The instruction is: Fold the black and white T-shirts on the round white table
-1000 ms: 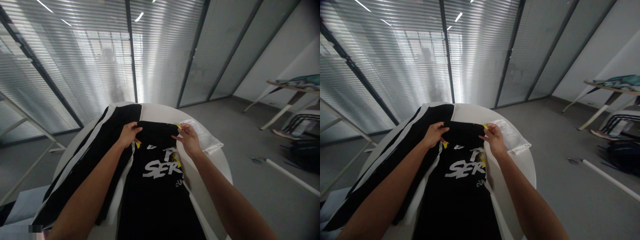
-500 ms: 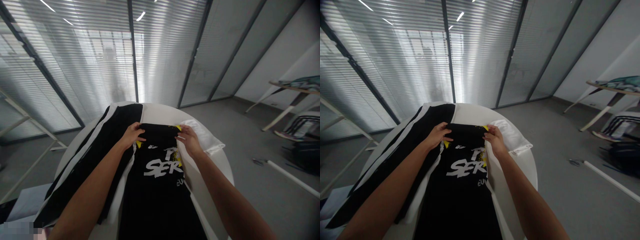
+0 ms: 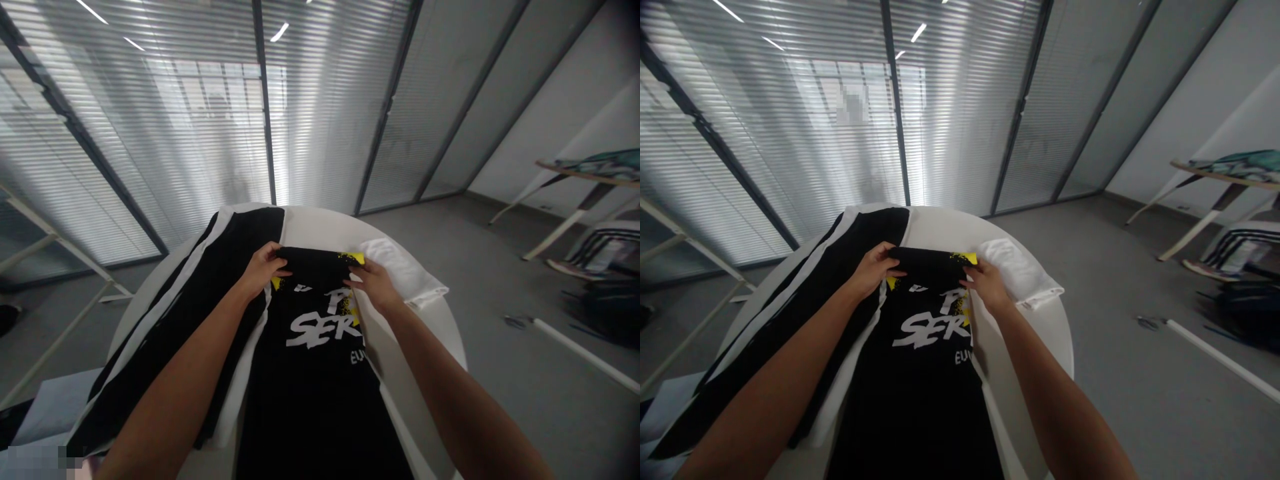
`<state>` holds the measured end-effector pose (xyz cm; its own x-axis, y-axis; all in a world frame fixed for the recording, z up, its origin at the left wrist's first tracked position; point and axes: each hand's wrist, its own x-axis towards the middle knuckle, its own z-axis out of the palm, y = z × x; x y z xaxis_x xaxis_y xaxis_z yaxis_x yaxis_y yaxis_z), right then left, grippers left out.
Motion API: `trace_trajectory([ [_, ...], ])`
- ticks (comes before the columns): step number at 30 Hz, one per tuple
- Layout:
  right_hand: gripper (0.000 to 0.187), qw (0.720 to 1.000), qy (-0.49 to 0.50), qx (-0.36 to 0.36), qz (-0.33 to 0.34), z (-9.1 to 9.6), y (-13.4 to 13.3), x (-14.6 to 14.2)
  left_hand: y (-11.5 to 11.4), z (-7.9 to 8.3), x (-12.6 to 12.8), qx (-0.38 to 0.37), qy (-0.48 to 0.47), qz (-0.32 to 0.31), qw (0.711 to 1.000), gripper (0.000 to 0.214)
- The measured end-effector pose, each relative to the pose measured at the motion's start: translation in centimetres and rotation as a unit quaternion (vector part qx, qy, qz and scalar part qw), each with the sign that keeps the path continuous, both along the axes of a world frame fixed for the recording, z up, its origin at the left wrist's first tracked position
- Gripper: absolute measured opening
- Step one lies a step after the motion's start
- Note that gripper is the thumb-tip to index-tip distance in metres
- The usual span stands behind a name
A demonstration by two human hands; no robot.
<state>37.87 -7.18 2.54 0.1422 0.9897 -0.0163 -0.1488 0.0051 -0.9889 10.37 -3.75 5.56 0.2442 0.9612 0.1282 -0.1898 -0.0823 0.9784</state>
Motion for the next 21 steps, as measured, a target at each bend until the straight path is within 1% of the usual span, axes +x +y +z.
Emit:
trace_trajectory([
  [4,0.024,0.996,0.063,0.06,0.005,-0.2,0.1,0.2,0.0,0.1,-0.3,0.069,-0.008,0.006,0.998,0.023],
  [7,0.02,0.994,0.08,0.069,0.01,-0.2,0.0,0.3,0.0,0.1,-0.8,0.106,-0.001,-0.002,0.994,0.017],
  [12,0.018,0.998,0.051,0.032,-0.002,0.2,-0.3,0.5,0.0,0.2,-1.3,0.078,0.024,-0.061,0.995,0.009],
  [15,0.018,1.0,0.02,0.017,0.011,0.7,-0.5,0.9,0.0,0.1,-1.4,0.048,0.013,-0.093,0.994,0.008],
  [17,0.016,1.0,-0.018,0.011,0.023,1.0,-0.6,1.3,0.1,0.2,-1.5,0.036,0.004,-0.101,0.994,0.01],
  [19,0.013,0.998,-0.06,-0.001,0.021,1.2,-0.6,1.6,0.2,0.4,-1.7,0.031,0.005,-0.105,0.994,0.013],
  [21,0.014,0.997,-0.077,-0.013,0.012,1.5,-0.7,1.6,0.3,0.8,-2.2,0.008,0.021,-0.145,0.989,0.019],
])
